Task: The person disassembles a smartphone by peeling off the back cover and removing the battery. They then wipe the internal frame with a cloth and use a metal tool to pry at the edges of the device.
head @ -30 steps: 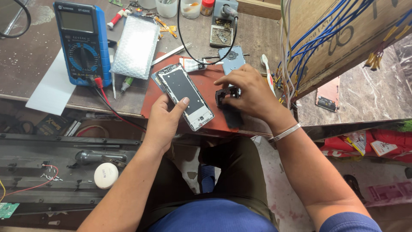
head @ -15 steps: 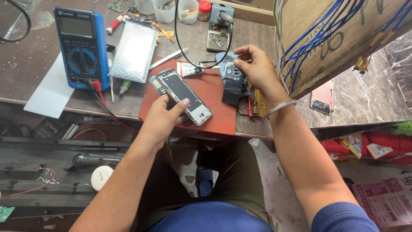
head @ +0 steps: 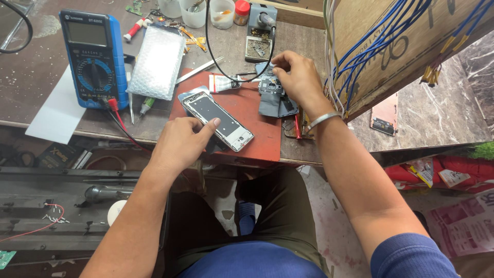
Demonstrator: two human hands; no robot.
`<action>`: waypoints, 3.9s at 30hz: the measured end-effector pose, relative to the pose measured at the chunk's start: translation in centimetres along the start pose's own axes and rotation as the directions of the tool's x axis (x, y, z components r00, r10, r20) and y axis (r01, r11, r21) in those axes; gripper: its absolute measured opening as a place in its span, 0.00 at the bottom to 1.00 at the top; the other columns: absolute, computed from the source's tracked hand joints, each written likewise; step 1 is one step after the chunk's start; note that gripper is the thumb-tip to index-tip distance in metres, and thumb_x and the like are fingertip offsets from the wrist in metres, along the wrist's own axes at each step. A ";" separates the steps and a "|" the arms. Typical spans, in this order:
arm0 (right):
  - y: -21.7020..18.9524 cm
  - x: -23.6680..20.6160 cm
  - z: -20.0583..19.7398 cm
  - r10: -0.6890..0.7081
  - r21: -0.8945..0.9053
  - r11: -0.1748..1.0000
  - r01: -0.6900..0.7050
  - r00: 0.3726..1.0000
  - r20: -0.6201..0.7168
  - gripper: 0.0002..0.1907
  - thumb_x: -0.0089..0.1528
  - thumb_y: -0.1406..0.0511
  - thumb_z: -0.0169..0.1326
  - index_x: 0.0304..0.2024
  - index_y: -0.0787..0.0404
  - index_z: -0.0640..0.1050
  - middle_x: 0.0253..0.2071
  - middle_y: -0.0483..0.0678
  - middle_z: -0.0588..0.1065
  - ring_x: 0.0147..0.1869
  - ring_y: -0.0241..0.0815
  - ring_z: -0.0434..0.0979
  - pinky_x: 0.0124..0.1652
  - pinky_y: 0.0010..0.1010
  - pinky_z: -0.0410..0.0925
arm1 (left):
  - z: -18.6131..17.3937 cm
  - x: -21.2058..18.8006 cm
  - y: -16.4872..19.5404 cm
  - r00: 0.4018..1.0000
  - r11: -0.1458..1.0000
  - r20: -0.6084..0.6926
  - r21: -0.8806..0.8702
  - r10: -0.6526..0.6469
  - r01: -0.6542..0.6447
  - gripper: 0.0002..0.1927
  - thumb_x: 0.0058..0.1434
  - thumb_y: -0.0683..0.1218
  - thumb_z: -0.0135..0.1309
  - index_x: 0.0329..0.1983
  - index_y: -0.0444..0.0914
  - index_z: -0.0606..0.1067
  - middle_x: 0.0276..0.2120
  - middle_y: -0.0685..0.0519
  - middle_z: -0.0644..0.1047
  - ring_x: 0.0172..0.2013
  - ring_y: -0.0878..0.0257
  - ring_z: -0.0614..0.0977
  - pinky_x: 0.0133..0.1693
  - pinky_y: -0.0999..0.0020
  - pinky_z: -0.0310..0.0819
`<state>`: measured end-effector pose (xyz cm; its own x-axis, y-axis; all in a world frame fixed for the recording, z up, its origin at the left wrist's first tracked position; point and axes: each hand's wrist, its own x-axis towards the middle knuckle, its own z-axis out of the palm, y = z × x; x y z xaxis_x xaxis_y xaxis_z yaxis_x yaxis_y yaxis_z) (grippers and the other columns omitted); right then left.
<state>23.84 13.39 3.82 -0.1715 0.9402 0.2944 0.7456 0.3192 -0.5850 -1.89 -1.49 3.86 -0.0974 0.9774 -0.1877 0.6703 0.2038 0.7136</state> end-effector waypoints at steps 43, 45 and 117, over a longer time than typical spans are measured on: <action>-5.3 -14.7 -1.2 -0.263 0.124 0.948 0.294 0.939 -0.220 0.18 0.62 0.75 0.59 0.54 0.58 0.83 0.42 0.47 0.72 0.39 0.38 0.74 0.37 0.27 0.70 | 5.7 -2.0 2.0 0.828 -0.105 0.050 -0.986 0.559 0.130 0.67 0.55 0.85 0.25 0.81 0.31 0.37 0.82 0.40 0.44 0.81 0.51 0.45 0.78 0.54 0.34; -4.9 -14.1 -1.4 -0.291 0.156 0.929 0.335 0.923 -0.250 0.17 0.64 0.76 0.58 0.53 0.58 0.83 0.43 0.47 0.72 0.41 0.39 0.74 0.37 0.27 0.70 | 5.1 -2.4 2.2 0.838 0.057 0.035 -0.998 0.545 0.004 0.68 0.54 0.86 0.25 0.80 0.31 0.36 0.81 0.41 0.43 0.81 0.52 0.43 0.77 0.55 0.34; -9.2 -14.1 0.6 -0.267 0.505 0.851 0.146 0.948 0.175 0.42 0.61 0.67 0.59 0.75 0.59 0.58 0.80 0.56 0.51 0.83 0.53 0.52 0.73 0.41 0.53 | 1.0 -5.2 0.9 0.823 0.840 -0.328 0.459 0.463 -0.290 0.11 0.67 0.52 0.48 0.39 0.48 0.81 0.30 0.51 0.80 0.30 0.47 0.82 0.31 0.53 0.76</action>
<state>19.00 -2.75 4.62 -0.4738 0.8269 0.3030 0.2839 0.4691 -0.8363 -0.08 -6.42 4.76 -0.0109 0.9177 0.3972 0.9290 -0.1377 0.3436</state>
